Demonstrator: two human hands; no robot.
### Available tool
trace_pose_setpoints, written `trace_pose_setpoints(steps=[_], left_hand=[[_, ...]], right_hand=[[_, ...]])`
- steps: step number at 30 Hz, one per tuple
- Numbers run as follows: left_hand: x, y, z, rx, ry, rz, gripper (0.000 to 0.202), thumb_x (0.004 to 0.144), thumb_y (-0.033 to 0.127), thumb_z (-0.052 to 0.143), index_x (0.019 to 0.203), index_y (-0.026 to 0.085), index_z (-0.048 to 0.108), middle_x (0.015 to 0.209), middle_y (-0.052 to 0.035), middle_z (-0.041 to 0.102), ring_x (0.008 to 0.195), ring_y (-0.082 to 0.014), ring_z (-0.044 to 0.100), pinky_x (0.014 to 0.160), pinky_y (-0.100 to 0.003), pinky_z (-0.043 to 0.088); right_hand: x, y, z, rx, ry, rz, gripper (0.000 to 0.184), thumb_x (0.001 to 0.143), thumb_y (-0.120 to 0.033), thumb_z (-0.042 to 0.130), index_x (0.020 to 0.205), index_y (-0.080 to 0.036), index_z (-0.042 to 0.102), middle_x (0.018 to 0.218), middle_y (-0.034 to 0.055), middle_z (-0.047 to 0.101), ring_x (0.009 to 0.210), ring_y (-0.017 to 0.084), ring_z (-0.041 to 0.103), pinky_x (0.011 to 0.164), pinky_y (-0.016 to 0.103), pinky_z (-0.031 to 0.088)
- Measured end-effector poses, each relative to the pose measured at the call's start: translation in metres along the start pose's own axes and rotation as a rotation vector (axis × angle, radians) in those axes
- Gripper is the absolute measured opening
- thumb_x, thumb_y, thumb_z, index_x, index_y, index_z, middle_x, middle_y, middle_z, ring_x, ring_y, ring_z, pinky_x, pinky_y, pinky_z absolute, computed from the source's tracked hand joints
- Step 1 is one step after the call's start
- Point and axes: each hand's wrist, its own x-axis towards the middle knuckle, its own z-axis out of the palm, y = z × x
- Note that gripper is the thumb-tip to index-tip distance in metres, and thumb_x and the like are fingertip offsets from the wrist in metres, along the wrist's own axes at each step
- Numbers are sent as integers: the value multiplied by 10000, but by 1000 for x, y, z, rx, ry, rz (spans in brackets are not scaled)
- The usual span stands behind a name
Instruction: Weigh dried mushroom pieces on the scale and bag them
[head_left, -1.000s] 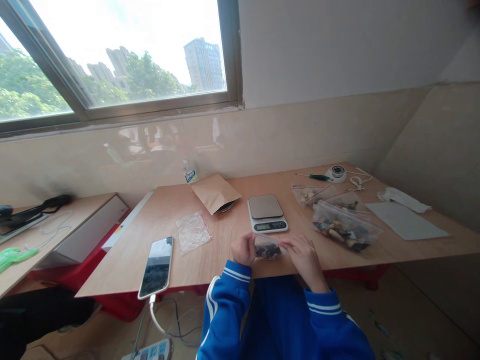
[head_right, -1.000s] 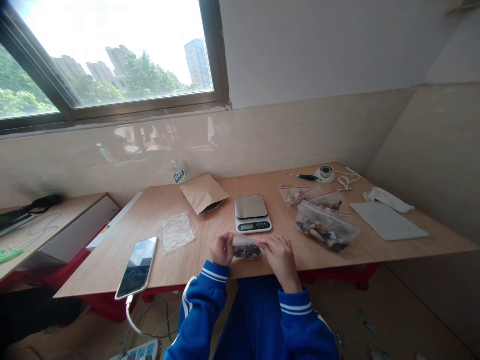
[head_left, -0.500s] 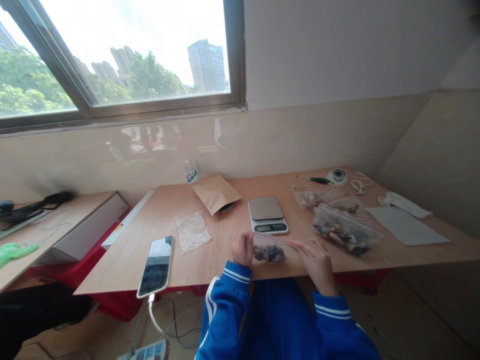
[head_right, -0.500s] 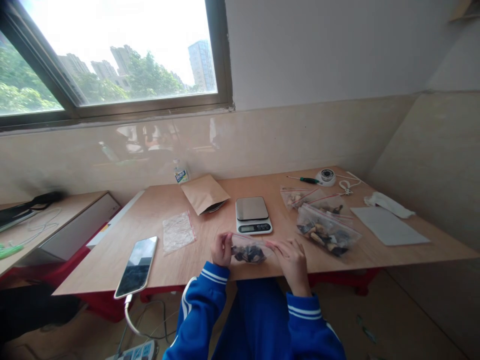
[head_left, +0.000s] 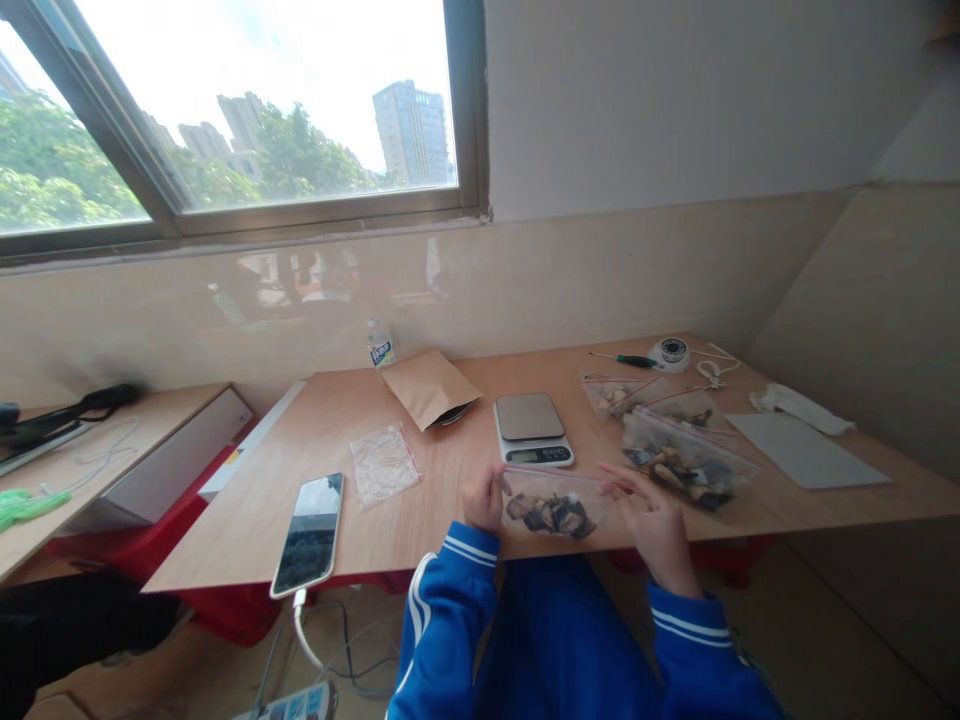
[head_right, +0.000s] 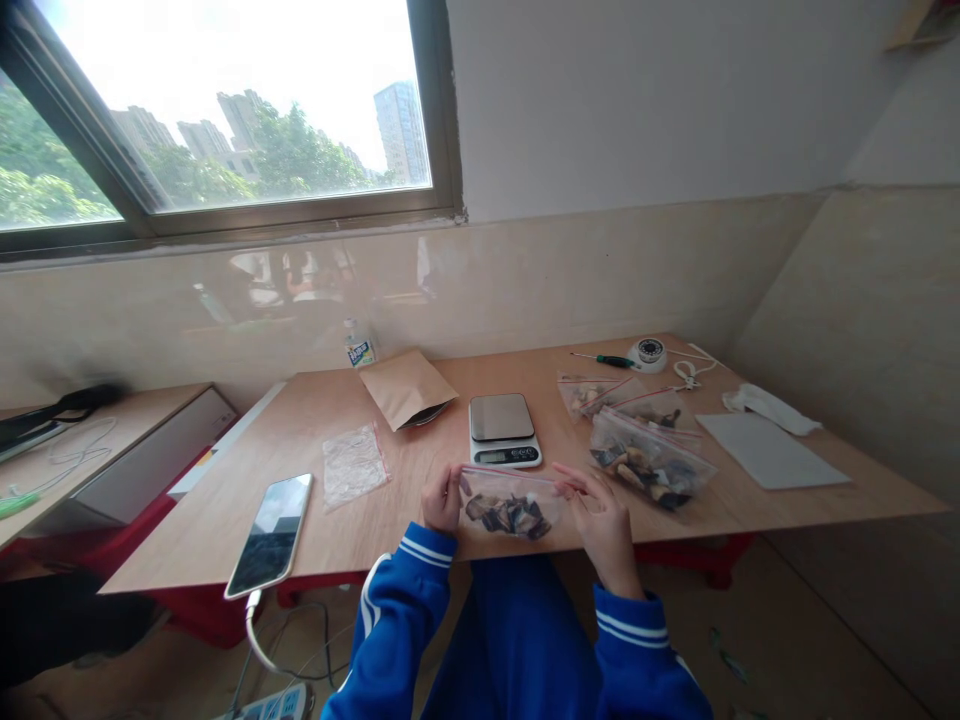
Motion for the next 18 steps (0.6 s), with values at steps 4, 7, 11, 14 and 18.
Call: trace_pose_setpoints(steps=[4,7,11,14,18], left_hand=[[1,2,0,-18,-89,-51,423,946,404,321,709,199,605,503,19,585,408,-82,510,487,-203,420],[3,4,-2,-118,-158,-160,453,952,438,258,884,194,634,515,28,577,390,-81,480,468,-204,410],[7,5,-5,-226,-135,-294,478,945,472,237,924,181,616,516,41,536,395,-85,459,469,-206,403],[9,5,-6,-200,-170,-312,473,936,488,252,867,183,606,505,45,511,420,-95,477,509,-217,415],[10,2,-3,-134,-194,-315,434,942,456,256,897,197,602,541,45,518,464,-102,509,547,-224,429]], right_hand=[[-2,-14,-4,137,67,105,299,805,-423,592,946,-176,684,738,52,695,675,188,649,656,307,512],[9,-19,-18,169,275,124,324,802,-450,590,943,-169,666,703,40,653,592,152,591,587,278,474],[57,-5,-64,156,568,98,386,801,-457,577,1006,-134,629,782,92,634,591,142,531,570,286,419],[92,18,-101,-98,542,232,524,824,-477,520,1128,-54,576,823,196,637,693,230,574,644,379,421],[91,46,-110,-679,611,133,686,802,-492,520,1210,60,504,1128,363,529,1076,427,488,833,537,362]])
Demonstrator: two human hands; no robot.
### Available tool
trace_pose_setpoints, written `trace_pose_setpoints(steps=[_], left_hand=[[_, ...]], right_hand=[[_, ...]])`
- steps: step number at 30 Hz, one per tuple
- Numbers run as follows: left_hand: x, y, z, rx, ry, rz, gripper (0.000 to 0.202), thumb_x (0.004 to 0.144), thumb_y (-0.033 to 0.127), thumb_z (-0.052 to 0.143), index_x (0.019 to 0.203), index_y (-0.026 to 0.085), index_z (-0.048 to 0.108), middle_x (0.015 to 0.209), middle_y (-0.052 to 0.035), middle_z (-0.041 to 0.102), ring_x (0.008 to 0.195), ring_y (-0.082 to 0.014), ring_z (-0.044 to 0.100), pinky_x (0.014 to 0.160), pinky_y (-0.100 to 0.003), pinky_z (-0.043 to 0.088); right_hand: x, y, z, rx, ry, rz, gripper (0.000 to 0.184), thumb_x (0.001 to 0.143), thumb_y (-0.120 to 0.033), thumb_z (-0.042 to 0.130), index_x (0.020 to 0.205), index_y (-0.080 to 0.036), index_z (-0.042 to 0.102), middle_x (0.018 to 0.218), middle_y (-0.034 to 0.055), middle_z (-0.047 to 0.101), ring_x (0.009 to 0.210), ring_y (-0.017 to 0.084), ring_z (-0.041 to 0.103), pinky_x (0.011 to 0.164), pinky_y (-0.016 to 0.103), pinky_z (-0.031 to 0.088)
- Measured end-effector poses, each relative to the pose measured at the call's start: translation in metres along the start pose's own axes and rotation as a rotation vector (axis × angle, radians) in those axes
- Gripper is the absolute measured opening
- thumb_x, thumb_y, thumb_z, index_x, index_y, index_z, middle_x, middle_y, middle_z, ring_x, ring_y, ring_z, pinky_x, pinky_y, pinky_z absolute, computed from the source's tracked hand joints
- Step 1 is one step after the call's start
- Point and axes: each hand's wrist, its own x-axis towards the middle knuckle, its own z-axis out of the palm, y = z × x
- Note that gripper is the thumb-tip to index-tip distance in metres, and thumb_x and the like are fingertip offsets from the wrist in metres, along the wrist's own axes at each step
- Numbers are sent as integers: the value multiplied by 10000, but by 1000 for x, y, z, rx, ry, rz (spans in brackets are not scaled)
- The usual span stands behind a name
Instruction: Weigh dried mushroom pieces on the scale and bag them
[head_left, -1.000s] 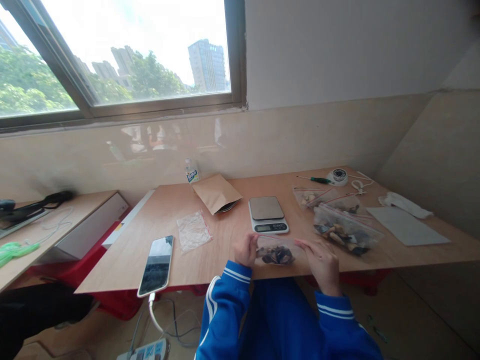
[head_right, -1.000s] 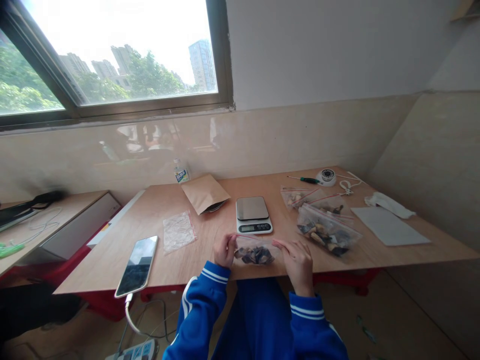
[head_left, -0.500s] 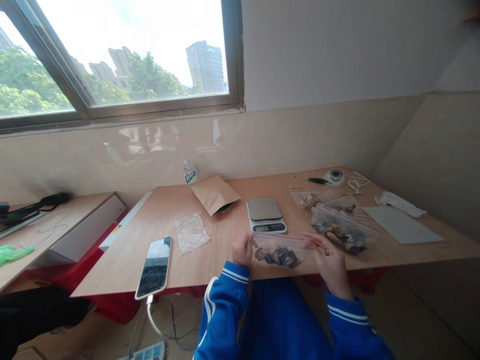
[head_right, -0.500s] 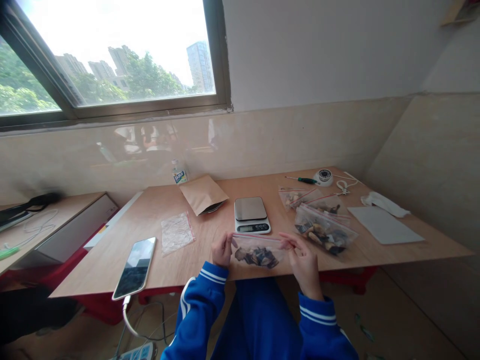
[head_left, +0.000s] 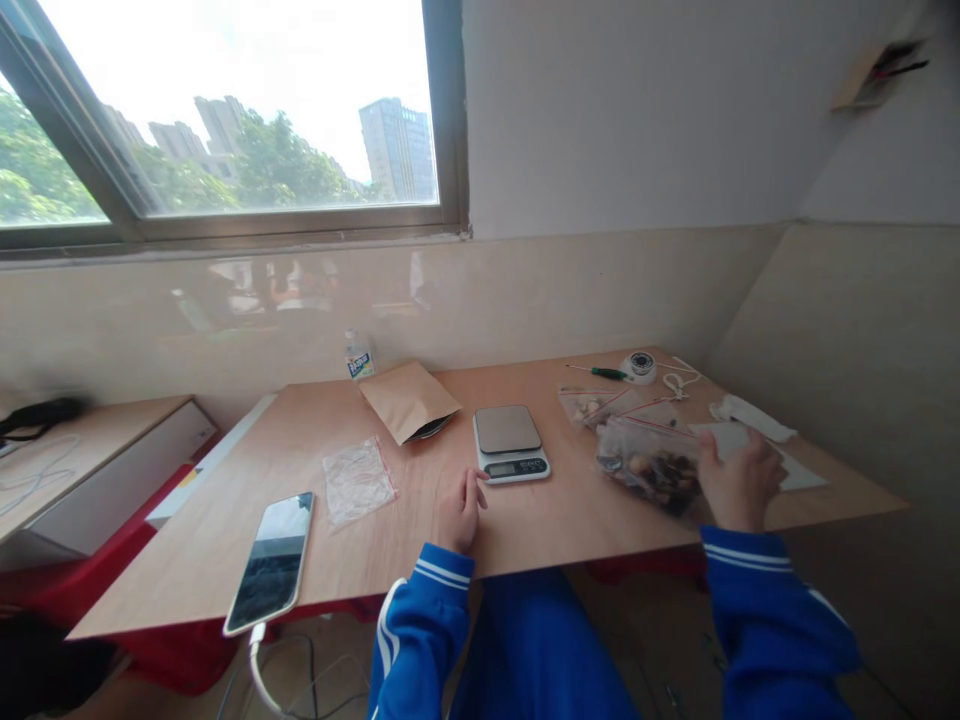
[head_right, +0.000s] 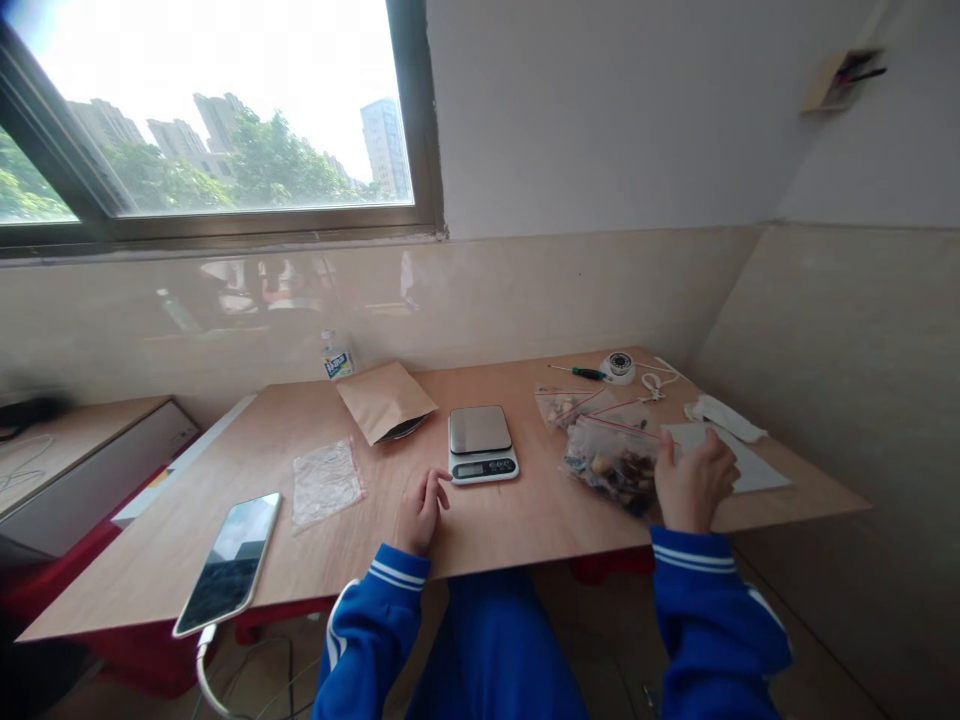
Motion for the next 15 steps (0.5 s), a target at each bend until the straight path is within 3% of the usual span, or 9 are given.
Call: trace_pose_setpoints(steps=[2,4,6,8,11,15], left_hand=[[0,-2,2,14,39,-5,414,944,438,256,937,205,597,567,42,526,468,-100,512,542,-223,433],[0,-4,3,32,103,-15,401,945,421,252,982,209,591,597,37,544,465,-100,511,539,-228,440],[1,-5,2,70,190,-37,381,944,395,254,1015,211,580,634,25,573,479,-108,526,547,-240,450],[5,-7,0,139,290,-72,327,930,356,296,1055,209,560,718,1,620,537,-128,569,563,-263,466],[23,-11,-10,304,491,-47,312,867,243,385,1140,175,520,980,-88,642,812,-197,635,706,-337,510],[63,-20,-31,550,715,69,463,801,158,430,1258,90,456,1272,-192,506,1248,-288,432,1020,-456,375]], right_hand=[[-23,9,8,-23,97,-199,595,842,-441,449,1239,0,501,1256,320,467,1163,400,439,885,531,353],[-50,14,17,-10,-9,-326,467,873,-389,388,1167,-74,569,1216,248,525,1127,351,482,881,501,378],[-71,18,28,-26,-91,-343,430,897,-360,333,1126,-113,600,1164,206,569,1086,329,513,862,487,399],[-81,20,37,-47,-86,-320,429,906,-348,313,1125,-125,607,1167,194,574,1091,328,513,861,491,402],[-78,23,48,-66,-46,-334,416,902,-335,323,1112,-130,617,1148,192,585,1091,336,511,859,505,402],[-57,27,68,-116,-97,-386,421,893,-318,311,1039,-105,644,1013,203,627,984,337,555,796,498,435]])
